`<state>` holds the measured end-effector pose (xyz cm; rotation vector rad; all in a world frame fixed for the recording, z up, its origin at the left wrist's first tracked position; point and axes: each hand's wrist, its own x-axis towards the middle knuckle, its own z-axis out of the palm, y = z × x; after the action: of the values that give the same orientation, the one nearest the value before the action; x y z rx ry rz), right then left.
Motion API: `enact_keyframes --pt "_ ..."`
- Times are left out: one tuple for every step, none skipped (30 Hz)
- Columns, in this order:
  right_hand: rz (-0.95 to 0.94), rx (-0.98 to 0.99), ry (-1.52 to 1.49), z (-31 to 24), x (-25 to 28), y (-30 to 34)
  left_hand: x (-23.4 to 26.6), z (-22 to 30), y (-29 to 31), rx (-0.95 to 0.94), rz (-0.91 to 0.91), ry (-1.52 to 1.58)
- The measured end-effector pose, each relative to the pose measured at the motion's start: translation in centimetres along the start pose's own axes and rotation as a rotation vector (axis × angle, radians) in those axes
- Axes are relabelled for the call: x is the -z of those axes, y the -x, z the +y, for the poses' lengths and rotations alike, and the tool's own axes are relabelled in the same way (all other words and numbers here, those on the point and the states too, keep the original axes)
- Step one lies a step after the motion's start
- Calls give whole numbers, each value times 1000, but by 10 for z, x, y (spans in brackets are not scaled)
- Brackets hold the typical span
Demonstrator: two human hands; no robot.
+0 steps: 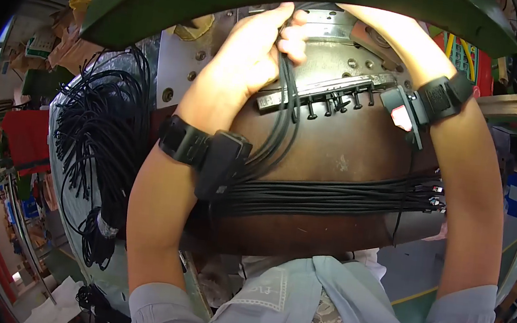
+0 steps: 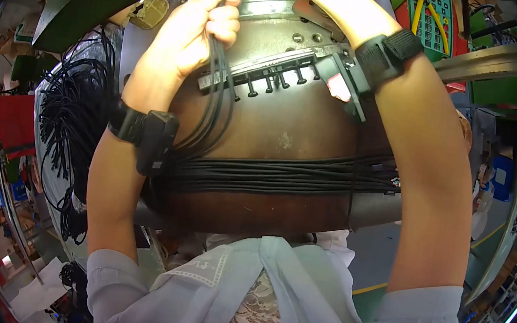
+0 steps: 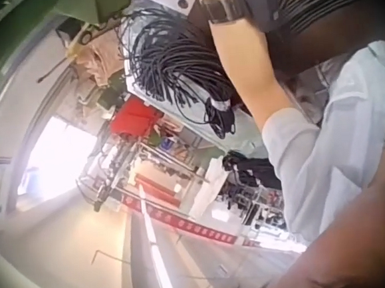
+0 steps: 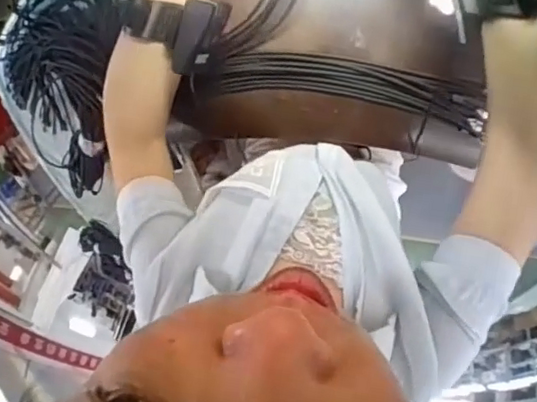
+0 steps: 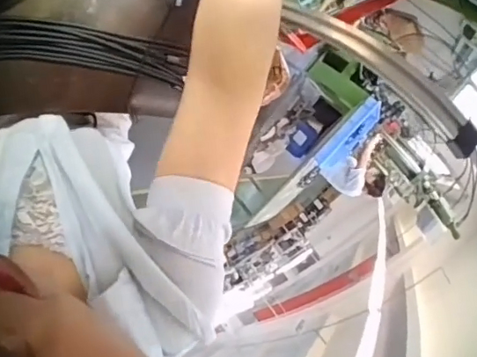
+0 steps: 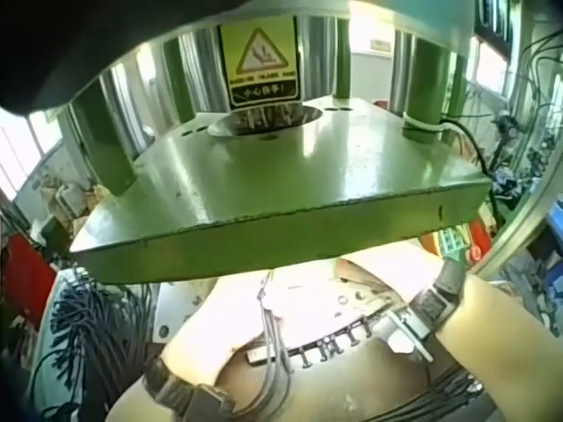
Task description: The person picks up a bundle of cables, places them on the workbench, and inserts the connectors of several cables into a metal fixture. They then operate a machine to process the connectors before removing the cables and placing them back onto the workbench.
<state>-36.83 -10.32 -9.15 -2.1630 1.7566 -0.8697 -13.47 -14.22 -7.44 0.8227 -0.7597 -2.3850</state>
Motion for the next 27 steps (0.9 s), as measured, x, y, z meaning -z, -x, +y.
enact_keyframes --pt "20 99 177 0 -8 -6 -4 0 6 -70 132 -171" --pt "41 196 354 1 -15 -11 -1 4 13 -72 135 -170" --pt "57 294 531 0 -22 -16 7 9 19 -319 286 -809" --pt "74 391 709 -1 -26 -20 16 13 23 -562 429 -1450" --pt "68 393 708 0 -28 -20 20 14 22 -802 559 -2096" --pt "120 399 620 -22 -32 -17 29 14 21 -777 568 -2102" --pt "172 402 530 -44 -34 -14 41 14 10 -1091 497 -2088" --pt "227 409 451 -52 -34 -14 48 14 -4 -1419 417 -2036" --pt "226 406 452 -49 -34 -14 49 14 -13 -1749 312 -1943" --pt "203 396 466 -44 -34 -14 52 15 -15 -1747 311 -1944" --pt "179 383 486 -38 -33 -13 51 15 -17 -1739 300 -1987" --pt "156 371 505 -35 -32 -12 50 16 -18 -1730 290 -2031" --pt "155 369 509 -32 -33 -11 49 16 -18 -1722 282 -2075" --pt "185 334 524 -30 -35 -10 48 14 -18 -1725 280 -2071" --pt "215 299 538 -29 -36 -9 47 10 -16 -1611 336 -2109" --pt "248 264 552 -29 -35 -9 41 9 -10 -1497 389 -2145" --pt "251 263 558 -27 -31 -12 37 8 -8 -1382 440 -2175" --pt "174 164 456 -24 -26 -17 38 8 -7 -1383 443 -2176" --pt "98 66 354 -21 -20 -21 41 9 -9 -1355 431 -2137" --pt "23 -31 251 -20 -13 -22 42 10 -11 -1329 419 -2099" --pt "29 -25 247 -22 -11 -20 42 13 -7 -1302 407 -2066" --pt "38 21 201 -25 -9 -15 43 16 2 -1306 412 -2076" --pt "44 62 171 -22 -5 -8 39 15 10 -1238 402 -2008" --pt "47 104 129 -26 -4 -2 38 14 25 -1157 396 -1950" --pt "115 138 130 -33 4 18 37 12 44 -1076 391 -1892" --pt "171 165 128 -46 16 49 37 1 79 -892 439 -1765" --pt "160 156 -26 -43 37 89 13 -6 117 -599 420 -1476"
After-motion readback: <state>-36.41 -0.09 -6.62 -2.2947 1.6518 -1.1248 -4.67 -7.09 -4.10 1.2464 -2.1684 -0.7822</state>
